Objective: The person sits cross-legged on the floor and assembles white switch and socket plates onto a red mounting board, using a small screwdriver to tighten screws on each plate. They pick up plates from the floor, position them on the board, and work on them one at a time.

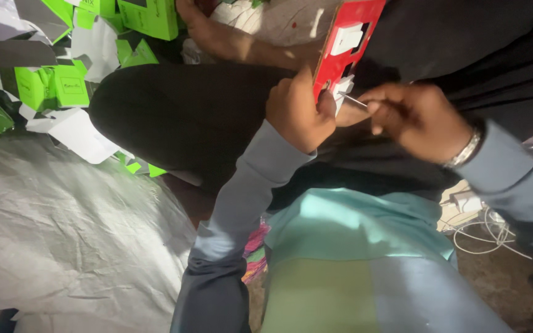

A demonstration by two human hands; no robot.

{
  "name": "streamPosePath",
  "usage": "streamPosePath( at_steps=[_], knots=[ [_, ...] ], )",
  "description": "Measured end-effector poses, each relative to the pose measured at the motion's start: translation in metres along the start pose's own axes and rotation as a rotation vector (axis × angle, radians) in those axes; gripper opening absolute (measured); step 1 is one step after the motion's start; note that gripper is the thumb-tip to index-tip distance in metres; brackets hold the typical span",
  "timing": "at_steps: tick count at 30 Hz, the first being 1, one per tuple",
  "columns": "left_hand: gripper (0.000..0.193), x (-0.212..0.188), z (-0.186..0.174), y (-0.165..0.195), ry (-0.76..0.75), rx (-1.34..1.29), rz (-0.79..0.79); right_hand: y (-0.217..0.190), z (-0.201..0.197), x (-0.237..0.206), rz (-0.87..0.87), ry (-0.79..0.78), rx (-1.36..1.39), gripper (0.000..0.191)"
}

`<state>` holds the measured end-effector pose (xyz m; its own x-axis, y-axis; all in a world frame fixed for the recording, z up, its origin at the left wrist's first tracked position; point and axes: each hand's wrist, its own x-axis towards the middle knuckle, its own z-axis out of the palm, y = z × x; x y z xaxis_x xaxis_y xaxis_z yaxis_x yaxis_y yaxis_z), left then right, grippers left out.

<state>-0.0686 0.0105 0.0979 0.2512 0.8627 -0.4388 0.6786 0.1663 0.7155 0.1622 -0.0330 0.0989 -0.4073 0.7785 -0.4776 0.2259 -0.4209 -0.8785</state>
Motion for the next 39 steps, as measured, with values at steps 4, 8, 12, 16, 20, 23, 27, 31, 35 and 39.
streamPosePath(
  at_steps=[4,8,12,16,20,23,27,31,35,39],
  knots=[
    [0.023,0.001,0.002,0.003,0.032,0.082,0.046,0.019,-0.008,0.017,0.704,-0.256,0.96,0.03],
    [0.021,-0.003,0.006,0.006,0.057,0.095,0.017,0.02,0.007,0.012,0.658,-0.228,0.779,0.024],
    [0.02,0.0,-0.004,-0.001,0.025,-0.033,0.058,-0.002,0.003,-0.005,0.478,-0.173,0.452,0.018],
    [0.021,0.003,-0.007,-0.005,0.005,-0.019,0.047,-0.02,0.0,-0.022,-0.224,0.205,-0.471,0.017],
    [0.02,0.003,-0.005,-0.003,0.011,0.003,0.043,-0.016,0.009,-0.023,-0.314,0.338,-0.694,0.013],
    [0.019,0.002,-0.005,-0.001,0.014,0.039,0.024,-0.013,0.015,-0.022,-0.314,0.372,-0.66,0.016],
    [0.018,0.001,-0.007,0.0,-0.021,0.0,0.031,-0.011,0.015,-0.02,-0.302,0.358,-0.636,0.014],
    [0.02,0.001,-0.008,0.004,0.011,-0.005,0.064,-0.009,0.013,-0.02,-0.294,0.336,-0.622,0.015],
    [0.02,0.002,-0.007,0.006,-0.016,-0.013,0.024,-0.014,0.016,-0.023,-0.298,0.331,-0.692,0.016],
    [0.019,0.002,-0.007,0.007,-0.058,0.01,-0.026,-0.024,0.011,-0.009,-0.134,0.265,-0.54,0.016]
  ],
)
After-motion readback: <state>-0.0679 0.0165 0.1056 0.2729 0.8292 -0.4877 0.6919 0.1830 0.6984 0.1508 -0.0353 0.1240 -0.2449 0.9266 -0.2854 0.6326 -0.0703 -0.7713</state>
